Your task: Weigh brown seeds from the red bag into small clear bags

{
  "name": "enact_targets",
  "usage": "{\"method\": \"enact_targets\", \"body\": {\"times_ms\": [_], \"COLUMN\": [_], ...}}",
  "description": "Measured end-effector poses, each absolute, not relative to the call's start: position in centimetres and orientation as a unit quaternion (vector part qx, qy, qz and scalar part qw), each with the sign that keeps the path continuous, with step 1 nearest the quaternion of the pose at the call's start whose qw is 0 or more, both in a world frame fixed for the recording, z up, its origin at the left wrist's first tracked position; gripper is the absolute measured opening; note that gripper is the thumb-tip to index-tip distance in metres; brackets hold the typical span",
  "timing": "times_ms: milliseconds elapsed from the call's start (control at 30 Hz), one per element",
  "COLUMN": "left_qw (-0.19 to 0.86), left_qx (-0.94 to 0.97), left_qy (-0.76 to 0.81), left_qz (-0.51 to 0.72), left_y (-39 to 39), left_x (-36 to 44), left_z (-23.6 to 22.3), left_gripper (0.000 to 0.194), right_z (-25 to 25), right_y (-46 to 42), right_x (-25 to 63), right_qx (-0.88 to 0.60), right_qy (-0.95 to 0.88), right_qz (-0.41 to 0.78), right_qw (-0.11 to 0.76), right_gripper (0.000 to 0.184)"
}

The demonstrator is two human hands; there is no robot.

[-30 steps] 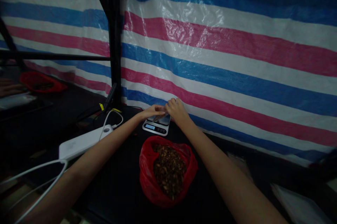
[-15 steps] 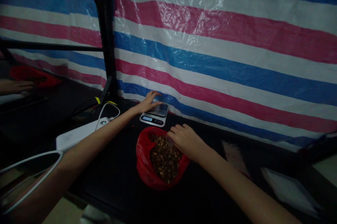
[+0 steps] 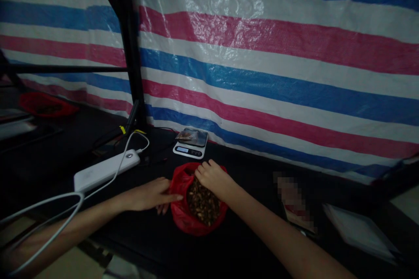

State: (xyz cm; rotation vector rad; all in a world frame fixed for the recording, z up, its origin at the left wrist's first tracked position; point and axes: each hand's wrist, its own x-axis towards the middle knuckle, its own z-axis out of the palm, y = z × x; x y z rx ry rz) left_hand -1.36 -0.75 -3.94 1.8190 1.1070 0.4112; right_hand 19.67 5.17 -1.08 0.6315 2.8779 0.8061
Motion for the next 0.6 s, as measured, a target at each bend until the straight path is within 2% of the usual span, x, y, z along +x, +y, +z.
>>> {"method": "enact_targets", "body": {"times_ms": [67,167,233,333,433,533,600], "left_qw": [0.55,0.591,0.586,0.545,0.402,0.165,0.091], "left_qx": [0.67,0.61,0.62,0.688,0.77,0.799,0.814], "left_qy": [0.436,0.419,0.409,0.405,0.462,0.543,0.529], "left_qz": [0.24,0.322,0.324,0.256,0.181,0.197,0.221], "left_y": [-0.3,0.7,1.3,1.9,3.1,5.9,8.6], "left_x": [-0.7,0.0,0.0,-0.7,-2.2,-3.9,-5.0], "left_z": [-5.2,-5.9,-5.4,-3.6,-1.4,0.2,0.8], "left_gripper": [0.051,0.048,0.048,0.048,0.053,0.05,0.046], "right_z": [-0.7,-0.1,0.1,-0.1,-0.6,-0.8,-0.6], "right_y": [4.8,4.2,3.9,4.1,5.1,6.3,7.2], "right_x": [19.8,20.2,20.5,21.0,21.8,22.6,23.2], "right_qx": [0.209,0.231,0.258,0.312,0.371,0.39,0.371], "right_qy": [0.95,0.962,0.963,0.949,0.921,0.894,0.877], "right_qz": [0.23,0.146,0.08,-0.01,-0.09,-0.182,-0.262], "right_qw": [0.037,0.023,0.006,-0.037,-0.082,-0.124,-0.158], "right_gripper": [0.02,0.025,0.027,0.028,0.031,0.035,0.036]}}
